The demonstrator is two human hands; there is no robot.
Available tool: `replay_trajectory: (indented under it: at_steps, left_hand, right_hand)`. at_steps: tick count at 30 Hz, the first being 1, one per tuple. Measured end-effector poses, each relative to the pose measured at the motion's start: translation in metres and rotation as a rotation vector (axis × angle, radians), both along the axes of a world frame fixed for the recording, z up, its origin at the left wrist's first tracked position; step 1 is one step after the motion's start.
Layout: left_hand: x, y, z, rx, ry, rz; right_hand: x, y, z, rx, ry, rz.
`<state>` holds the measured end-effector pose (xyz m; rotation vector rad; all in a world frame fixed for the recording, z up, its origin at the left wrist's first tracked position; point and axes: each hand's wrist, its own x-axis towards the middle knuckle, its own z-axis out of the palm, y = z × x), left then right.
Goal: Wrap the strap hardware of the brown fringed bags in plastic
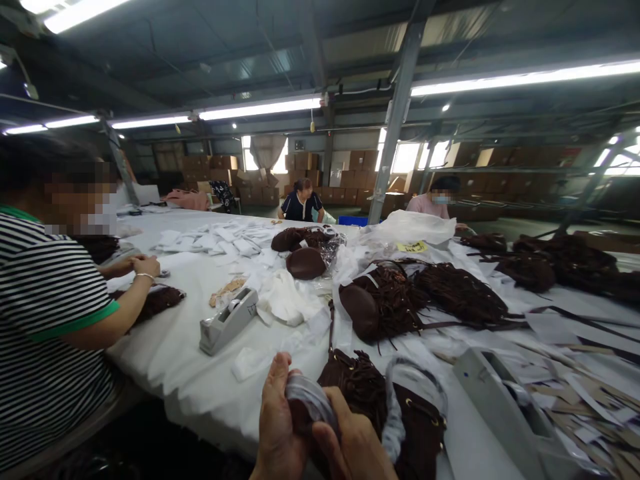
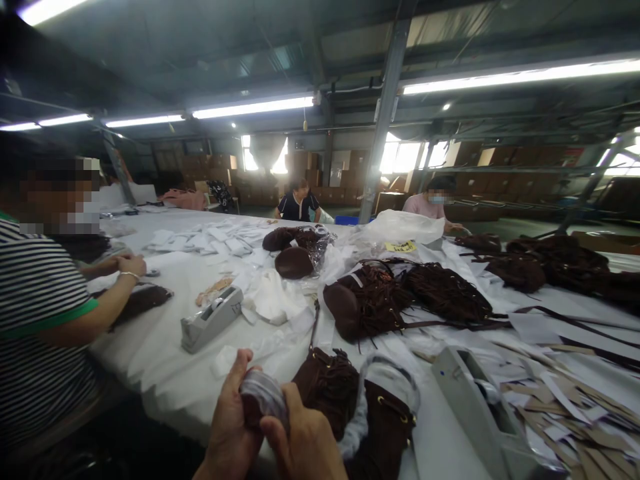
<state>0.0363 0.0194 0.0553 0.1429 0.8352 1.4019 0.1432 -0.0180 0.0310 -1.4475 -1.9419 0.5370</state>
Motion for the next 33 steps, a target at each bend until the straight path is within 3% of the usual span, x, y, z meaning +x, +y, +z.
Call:
replay_trajectory:
  at_steps: [2, 4, 8, 10, 12, 14, 17, 19, 20, 22, 24, 25, 27, 29, 31, 33]
  left_hand:
    - [0.001, 0.0, 0.0, -0.028, -0.022, 0.034]
    - [-0.002, 0.002, -0.003, 0.089, 0.094, -0.036]
    - [-0.021, 0.006, -0.001, 0.572, 0.644, -0.59]
    - [-0.028, 0.004, 0.01, 0.714, 0.892, -0.724]
    - [-0.029, 0.001, 0.022, 0.737, 0.903, -0.705]
    - [-0.026, -0.001, 0.03, 0.686, 0.676, -0.606]
    - [-0.018, -0.001, 0.03, 0.546, 0.304, -0.346]
    - [-0.016, 0.001, 0.026, 0.502, 0.243, -0.262]
    - [-0.016, 0.002, 0.026, 0.522, 0.295, -0.3]
    - [-0.021, 0.002, 0.028, 0.634, 0.528, -0.523]
    - [-0.028, 0.0, 0.037, 0.756, 0.794, -0.762]
    - [-0.03, -0.002, 0.044, 0.791, 0.875, -0.814]
    - [-0.033, -0.007, 0.058, 0.798, 0.887, -0.771]
    - [-0.031, -0.012, 0.068, 0.73, 0.754, -0.606]
    - [-0.029, -0.014, 0.07, 0.653, 0.564, -0.385]
    - [-0.028, -0.013, 0.064, 0.585, 0.39, -0.184]
  right_hand:
    - [-0.005, 0.004, -0.011, 0.059, 0.069, -0.08]
    - [-0.001, 0.009, -0.023, 0.091, 0.02, -0.104]
    - [0.022, 0.017, -0.034, 0.111, -0.402, 0.014]
    - [0.028, 0.018, -0.026, 0.075, -0.529, 0.09]
    - [0.026, 0.016, -0.01, 0.051, -0.462, 0.137]
    - [0.02, 0.014, 0.009, 0.038, -0.258, 0.151]
    - [0.011, 0.013, 0.026, 0.036, -0.005, 0.098]
    - [0.01, 0.014, 0.028, 0.052, -0.038, 0.026]
    - [0.012, 0.014, 0.027, 0.057, -0.126, -0.001]
    - [0.015, 0.012, 0.028, 0.039, -0.4, 0.007]
    - [0.018, 0.009, 0.035, 0.031, -0.639, 0.062]
    - [0.017, 0.007, 0.04, 0.043, -0.683, 0.09]
    - [0.013, 0.003, 0.056, 0.1, -0.599, 0.102]
    - [0.006, -0.002, 0.071, 0.14, -0.384, 0.055]
    - [-0.001, -0.005, 0.082, 0.124, -0.184, 0.024]
    - [-0.006, -0.008, 0.084, 0.086, -0.076, 0.033]
